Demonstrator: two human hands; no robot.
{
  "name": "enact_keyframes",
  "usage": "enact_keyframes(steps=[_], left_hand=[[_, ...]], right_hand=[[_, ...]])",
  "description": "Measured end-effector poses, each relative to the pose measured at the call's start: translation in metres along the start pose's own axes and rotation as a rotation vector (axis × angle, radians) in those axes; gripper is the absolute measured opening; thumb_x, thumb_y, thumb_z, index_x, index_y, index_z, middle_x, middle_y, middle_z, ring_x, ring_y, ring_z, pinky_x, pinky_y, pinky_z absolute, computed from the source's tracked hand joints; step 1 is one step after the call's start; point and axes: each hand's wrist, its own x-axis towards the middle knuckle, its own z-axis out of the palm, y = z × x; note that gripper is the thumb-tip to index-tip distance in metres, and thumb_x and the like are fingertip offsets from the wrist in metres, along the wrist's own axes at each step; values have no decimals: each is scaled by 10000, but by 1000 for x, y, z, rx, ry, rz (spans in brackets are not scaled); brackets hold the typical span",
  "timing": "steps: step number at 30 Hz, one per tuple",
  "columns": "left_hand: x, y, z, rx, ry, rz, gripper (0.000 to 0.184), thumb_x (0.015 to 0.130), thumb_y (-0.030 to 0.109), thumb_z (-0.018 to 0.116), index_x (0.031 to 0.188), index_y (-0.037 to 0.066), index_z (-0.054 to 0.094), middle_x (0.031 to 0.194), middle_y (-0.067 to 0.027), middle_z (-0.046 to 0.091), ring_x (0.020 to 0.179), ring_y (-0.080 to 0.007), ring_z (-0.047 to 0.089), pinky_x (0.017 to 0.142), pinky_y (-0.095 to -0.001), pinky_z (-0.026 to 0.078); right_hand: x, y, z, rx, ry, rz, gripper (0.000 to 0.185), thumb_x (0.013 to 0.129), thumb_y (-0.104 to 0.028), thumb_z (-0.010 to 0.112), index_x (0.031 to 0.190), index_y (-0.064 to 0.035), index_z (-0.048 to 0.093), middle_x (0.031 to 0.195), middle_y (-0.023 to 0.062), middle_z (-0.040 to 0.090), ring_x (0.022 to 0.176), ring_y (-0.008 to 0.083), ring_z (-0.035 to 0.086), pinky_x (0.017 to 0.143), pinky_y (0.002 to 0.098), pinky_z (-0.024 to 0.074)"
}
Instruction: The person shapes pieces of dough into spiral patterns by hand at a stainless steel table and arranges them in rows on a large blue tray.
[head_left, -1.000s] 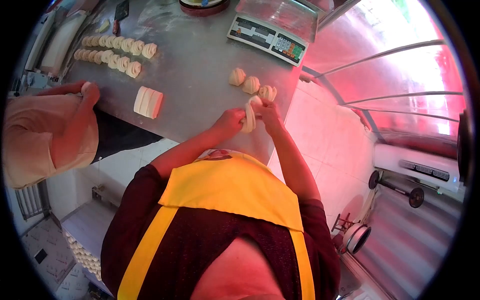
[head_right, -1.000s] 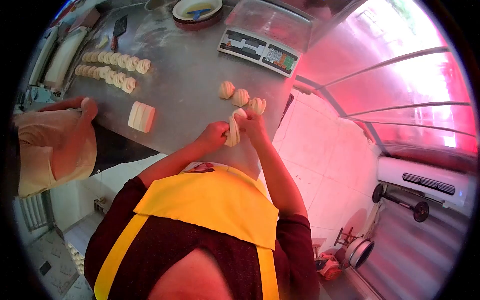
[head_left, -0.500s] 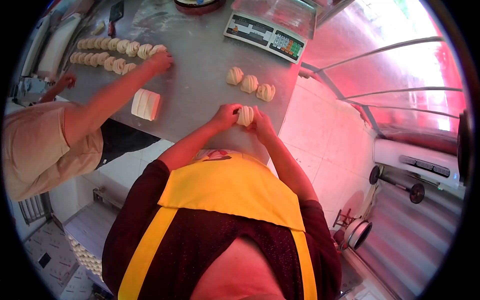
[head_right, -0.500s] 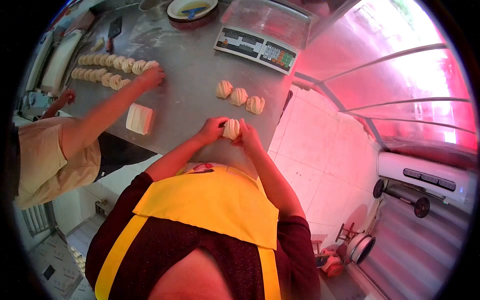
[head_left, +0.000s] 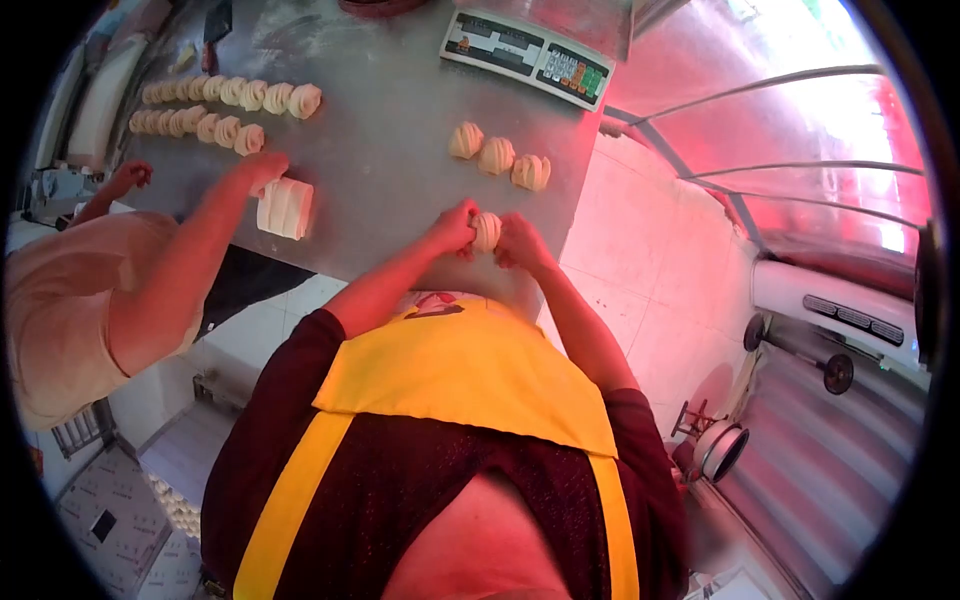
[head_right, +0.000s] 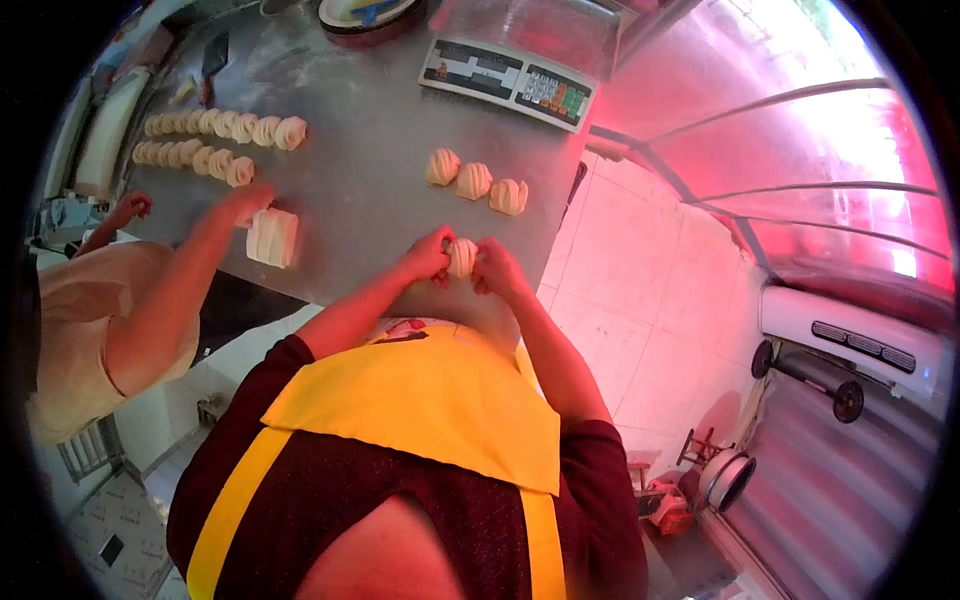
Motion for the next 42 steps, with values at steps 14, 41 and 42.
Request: enact_keyframes(steps=[14,41,42], left_hand=[[-5,-4,-8,-135,-108,5,272,786,-29,540,1039,60,492,741,-144,646,522,-240,668,409,-351,527],[99,54,-164,535,355,147,243,830,97,563,1066,46,537,779,-128,659,576,-240,649,550,-400,501],[93,64,-166,519,311,59,255,839,104,557,1086,51,530,780,-132,659,590,-247,649,553,-403,499]], right_hand=[[5,2,6,-340,170,-90,235,794,-76,611,1017,-38,544,724,93,607,503,185,621,429,305,484],[-25,-13,13,185,-57,-67,193,902,-127,608,1037,11,598,805,66,628,697,141,590,631,277,493],[-18,-19,14,108,-78,-83,186,900,-129,606,1023,11,605,787,63,627,683,135,585,619,276,487]])
